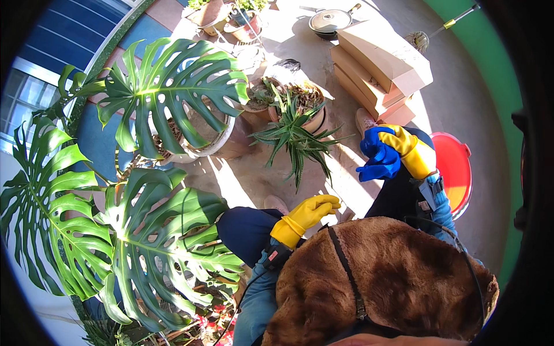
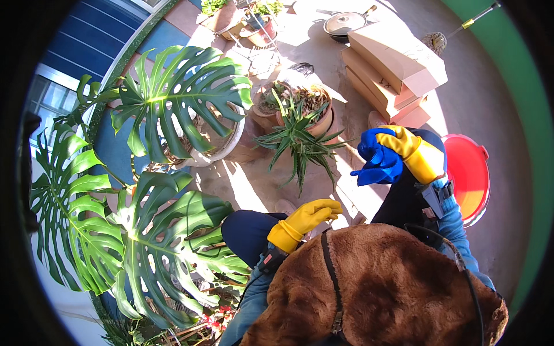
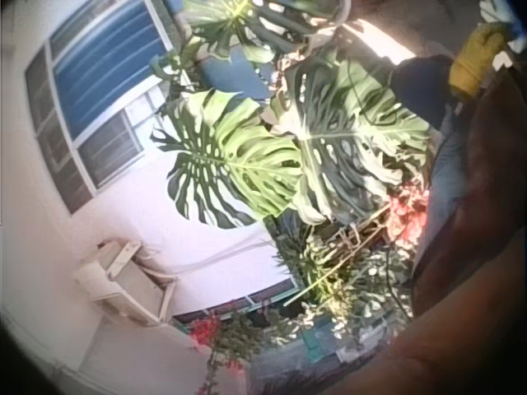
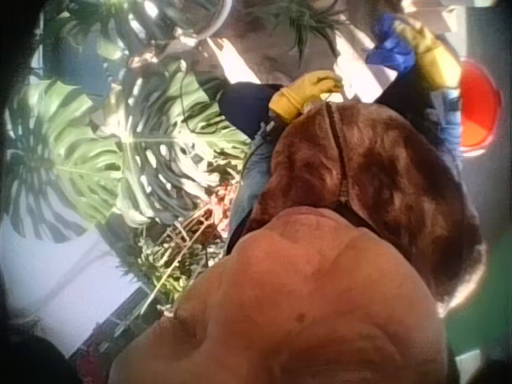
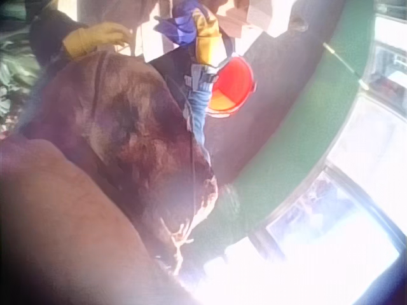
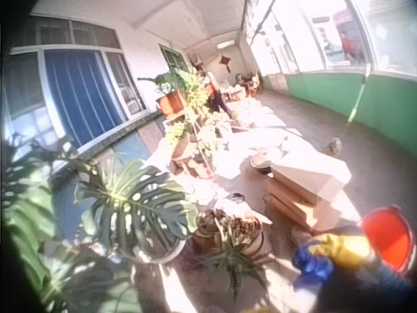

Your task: The person wipes the leaves of a potted plant with a blue cloth while wearing yellow gloves. They repeatedly wipe individual leaves, reposition the cloth, and continue cleaning the same plant throughout the clip.

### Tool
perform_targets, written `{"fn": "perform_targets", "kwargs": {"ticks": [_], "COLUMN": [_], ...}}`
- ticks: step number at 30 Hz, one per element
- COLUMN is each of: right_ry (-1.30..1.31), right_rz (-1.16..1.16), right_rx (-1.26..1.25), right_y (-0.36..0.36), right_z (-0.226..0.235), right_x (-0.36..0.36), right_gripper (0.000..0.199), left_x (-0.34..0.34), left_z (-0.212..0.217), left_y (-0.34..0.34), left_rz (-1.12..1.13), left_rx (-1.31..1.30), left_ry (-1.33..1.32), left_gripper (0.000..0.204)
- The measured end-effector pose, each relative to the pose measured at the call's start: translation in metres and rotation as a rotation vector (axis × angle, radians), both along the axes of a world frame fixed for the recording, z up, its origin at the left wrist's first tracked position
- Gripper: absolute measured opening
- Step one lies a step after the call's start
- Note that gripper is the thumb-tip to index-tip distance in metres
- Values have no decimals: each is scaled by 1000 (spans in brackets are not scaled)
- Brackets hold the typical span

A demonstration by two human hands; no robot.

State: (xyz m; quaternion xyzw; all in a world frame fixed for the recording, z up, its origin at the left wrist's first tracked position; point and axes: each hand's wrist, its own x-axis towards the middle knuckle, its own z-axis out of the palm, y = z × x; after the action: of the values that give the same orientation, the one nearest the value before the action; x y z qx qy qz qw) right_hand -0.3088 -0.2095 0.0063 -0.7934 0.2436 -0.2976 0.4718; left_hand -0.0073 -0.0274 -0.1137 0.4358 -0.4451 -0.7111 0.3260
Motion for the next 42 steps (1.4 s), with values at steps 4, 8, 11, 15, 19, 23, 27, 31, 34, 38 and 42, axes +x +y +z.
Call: {"fn": "perform_targets", "kwargs": {"ticks": [4,8,11,15,19,23,27,31,34,38,42], "right_ry": [-537,-417,-75,-167,65,71,-275,-362,-83,116,385], "right_rz": [92,72,71,28,380,575,353,-184,-339,-372,-308], "right_rx": [412,697,109,-104,-284,-134,354,333,164,178,181], "right_y": [7,16,19,43,75,76,43,-35,-88,-138,-174], "right_z": [-4,-7,-1,6,25,40,27,7,-15,-55,-91], "right_x": [24,50,77,135,172,180,142,98,77,85,121], "right_gripper": [34,33,29,42,66,58,41,41,38,35,37], "left_x": [15,26,25,9,-5,26,82,122,142,168,203], "left_z": [45,84,97,90,73,66,64,56,49,36,21], "left_y": [12,24,26,19,22,34,43,30,13,-28,-82], "left_rz": [135,356,575,752,931,1073,1196,1375,1212,1103,931], "left_rx": [-76,-218,-278,-367,-236,-341,-293,-180,-207,-45,245], "left_ry": [77,-15,53,265,530,470,363,391,267,42,-92], "left_gripper": [38,38,44,64,64,49,28,23,19,13,24]}}
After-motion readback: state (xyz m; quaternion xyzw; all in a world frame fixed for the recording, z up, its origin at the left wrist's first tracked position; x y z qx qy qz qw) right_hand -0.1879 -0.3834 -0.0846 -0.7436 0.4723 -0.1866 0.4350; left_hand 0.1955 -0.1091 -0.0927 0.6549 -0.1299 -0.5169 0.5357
